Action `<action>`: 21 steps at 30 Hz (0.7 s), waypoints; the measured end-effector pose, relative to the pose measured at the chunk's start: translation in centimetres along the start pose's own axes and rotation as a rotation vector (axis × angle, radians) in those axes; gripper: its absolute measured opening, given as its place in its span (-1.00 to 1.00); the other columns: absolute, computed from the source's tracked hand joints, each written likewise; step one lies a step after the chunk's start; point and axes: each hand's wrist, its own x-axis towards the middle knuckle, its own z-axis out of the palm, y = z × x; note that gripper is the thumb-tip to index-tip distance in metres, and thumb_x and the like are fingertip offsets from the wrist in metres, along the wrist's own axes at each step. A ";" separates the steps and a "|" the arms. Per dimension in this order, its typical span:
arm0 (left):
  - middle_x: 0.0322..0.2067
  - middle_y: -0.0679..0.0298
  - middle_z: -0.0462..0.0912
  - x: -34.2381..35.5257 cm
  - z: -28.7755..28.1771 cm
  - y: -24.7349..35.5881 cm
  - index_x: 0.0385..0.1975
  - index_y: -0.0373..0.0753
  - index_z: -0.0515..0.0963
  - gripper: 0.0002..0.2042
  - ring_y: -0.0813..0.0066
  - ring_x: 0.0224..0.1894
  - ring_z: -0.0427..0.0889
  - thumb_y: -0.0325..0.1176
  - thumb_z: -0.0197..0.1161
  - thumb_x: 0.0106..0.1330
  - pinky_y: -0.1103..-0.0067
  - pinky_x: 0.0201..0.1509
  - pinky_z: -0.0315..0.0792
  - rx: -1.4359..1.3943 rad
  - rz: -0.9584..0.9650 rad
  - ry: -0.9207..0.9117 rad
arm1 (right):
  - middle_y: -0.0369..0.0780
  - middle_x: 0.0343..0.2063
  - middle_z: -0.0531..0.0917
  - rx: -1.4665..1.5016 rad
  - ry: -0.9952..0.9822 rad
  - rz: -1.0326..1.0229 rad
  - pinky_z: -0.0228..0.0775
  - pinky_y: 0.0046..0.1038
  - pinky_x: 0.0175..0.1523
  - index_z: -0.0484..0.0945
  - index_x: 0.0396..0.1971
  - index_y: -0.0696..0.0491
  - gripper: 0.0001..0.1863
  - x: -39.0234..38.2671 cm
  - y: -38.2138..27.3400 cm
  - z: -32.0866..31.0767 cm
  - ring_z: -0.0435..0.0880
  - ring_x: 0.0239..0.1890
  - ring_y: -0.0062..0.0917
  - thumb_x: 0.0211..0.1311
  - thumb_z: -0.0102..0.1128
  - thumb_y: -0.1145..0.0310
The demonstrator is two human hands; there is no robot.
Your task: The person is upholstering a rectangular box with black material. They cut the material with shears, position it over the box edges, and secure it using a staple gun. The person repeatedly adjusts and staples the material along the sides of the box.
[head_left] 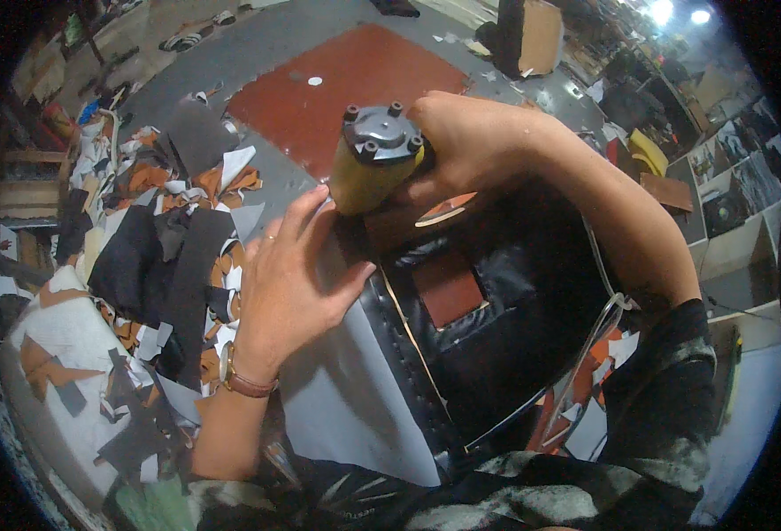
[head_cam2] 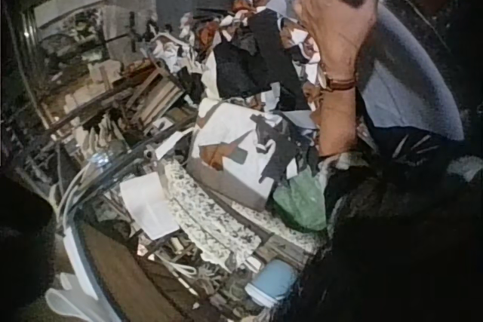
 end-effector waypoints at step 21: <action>0.54 0.14 0.27 -0.5 -1.0 -0.3 0.31 -0.13 0.52 -0.25 -0.05 0.42 0.50 0.01 0.62 0.13 0.07 0.37 0.42 -0.058 0.009 -0.122 | 0.08 -0.42 0.79 0.119 0.010 -0.023 0.63 -0.18 -0.16 0.75 -0.28 0.30 -0.54 -2.1 0.5 0.8 0.82 -0.33 -0.14 0.10 0.54 0.13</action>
